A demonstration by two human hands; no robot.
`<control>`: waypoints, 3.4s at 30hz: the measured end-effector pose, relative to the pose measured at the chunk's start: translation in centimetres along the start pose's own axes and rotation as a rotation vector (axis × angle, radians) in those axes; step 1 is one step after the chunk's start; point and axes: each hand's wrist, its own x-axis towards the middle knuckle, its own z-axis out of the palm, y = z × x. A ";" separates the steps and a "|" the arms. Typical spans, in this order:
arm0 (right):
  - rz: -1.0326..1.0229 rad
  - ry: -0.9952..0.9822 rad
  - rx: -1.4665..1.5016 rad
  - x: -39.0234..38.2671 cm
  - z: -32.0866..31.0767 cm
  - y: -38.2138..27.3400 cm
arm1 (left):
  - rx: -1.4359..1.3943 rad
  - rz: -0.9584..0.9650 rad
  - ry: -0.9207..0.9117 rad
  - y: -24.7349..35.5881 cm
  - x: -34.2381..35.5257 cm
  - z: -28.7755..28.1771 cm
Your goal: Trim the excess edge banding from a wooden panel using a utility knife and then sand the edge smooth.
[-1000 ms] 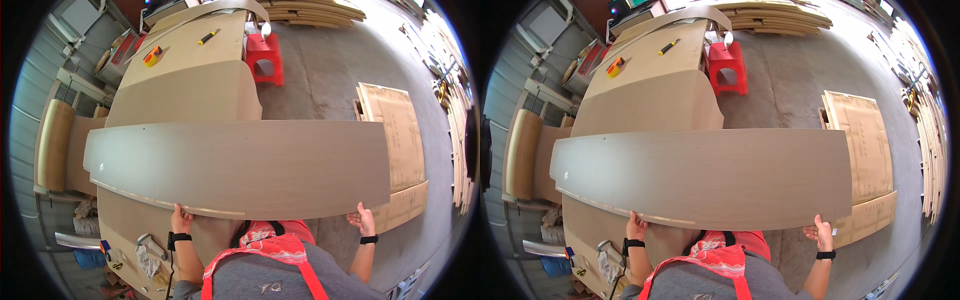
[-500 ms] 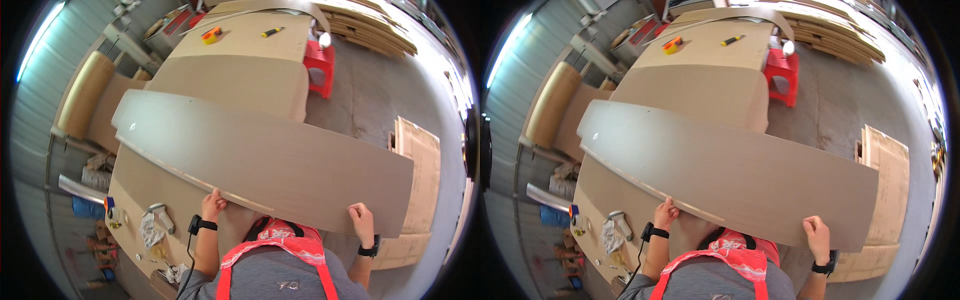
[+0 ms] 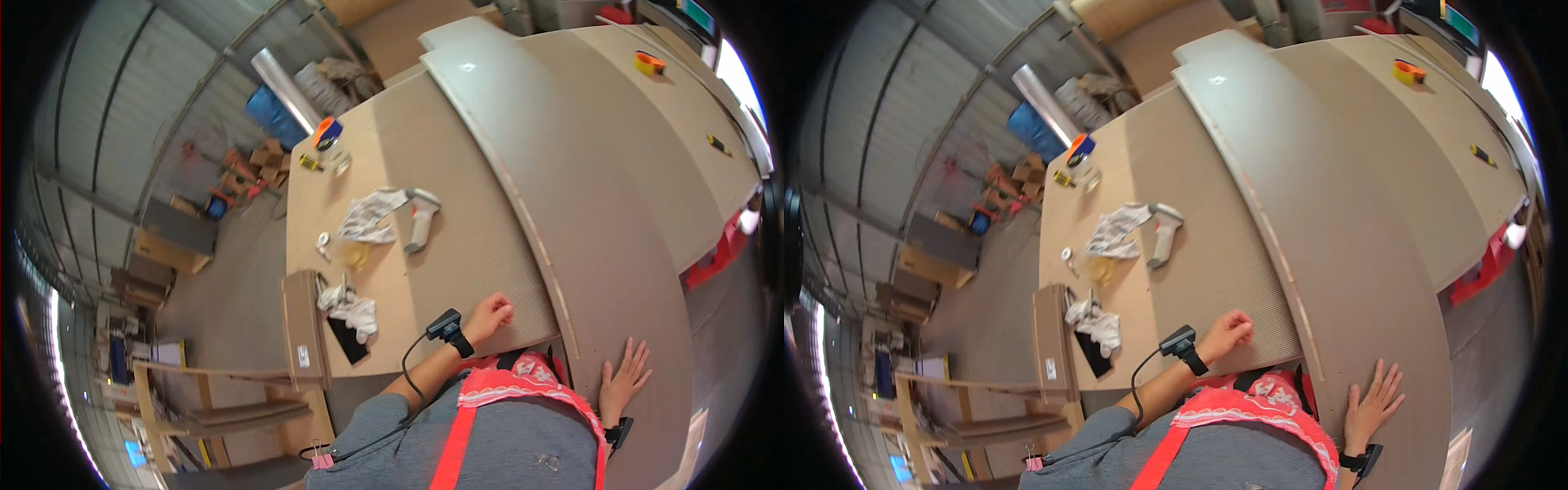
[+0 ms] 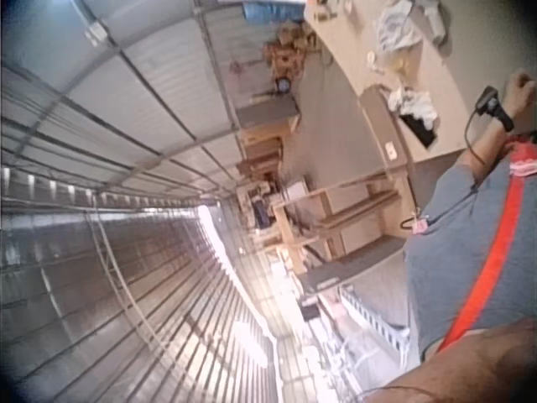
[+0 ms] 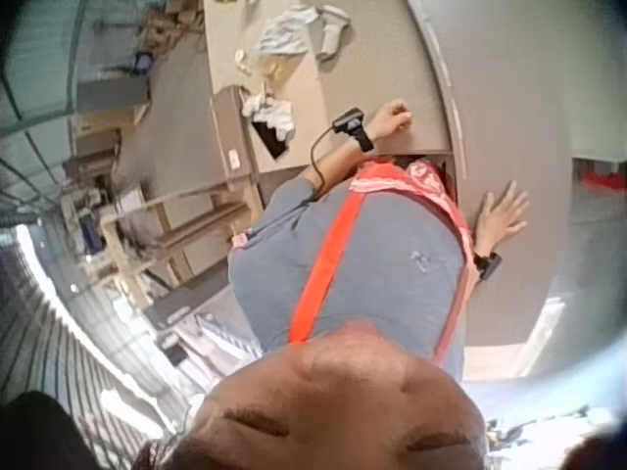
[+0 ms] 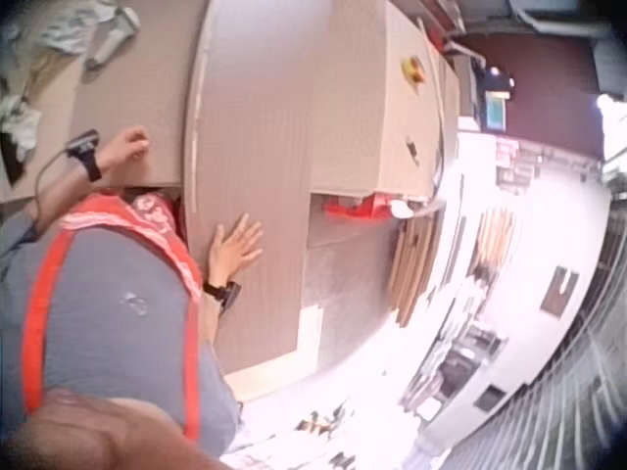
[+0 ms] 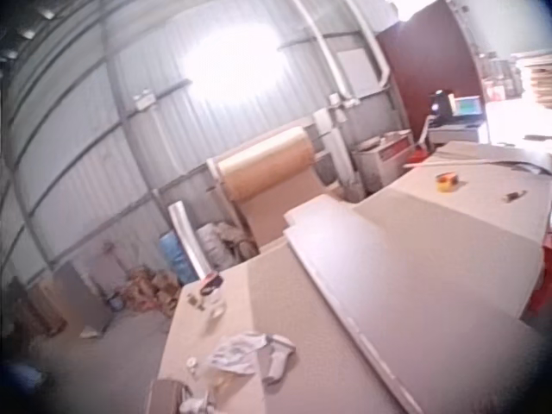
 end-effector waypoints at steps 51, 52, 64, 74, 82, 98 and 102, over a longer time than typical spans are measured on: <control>0.808 0.586 0.043 -3.7 0.7 23.7 | 1.390 -0.128 0.214 -2.7 -5.1 -4.9; 0.815 0.587 0.040 -4.3 1.0 24.4 | 1.404 -0.147 0.221 -2.6 -5.0 -4.7; 0.990 0.553 -0.047 -7.7 1.5 29.4 | 1.343 0.040 0.207 -2.2 -5.9 -4.4; 0.978 0.605 0.020 -8.5 2.5 31.3 | 1.421 0.112 0.245 -3.1 -6.1 -5.5; 0.900 0.507 -0.082 -9.9 2.1 30.9 | 1.449 0.001 0.255 -3.1 -6.1 -4.3; 0.762 0.438 -0.052 -11.1 2.0 24.2 | 1.420 0.006 0.249 -2.4 -6.9 -4.0; 0.614 0.450 -0.026 -14.2 2.4 19.7 | 1.399 0.032 0.216 -2.0 -7.6 -3.8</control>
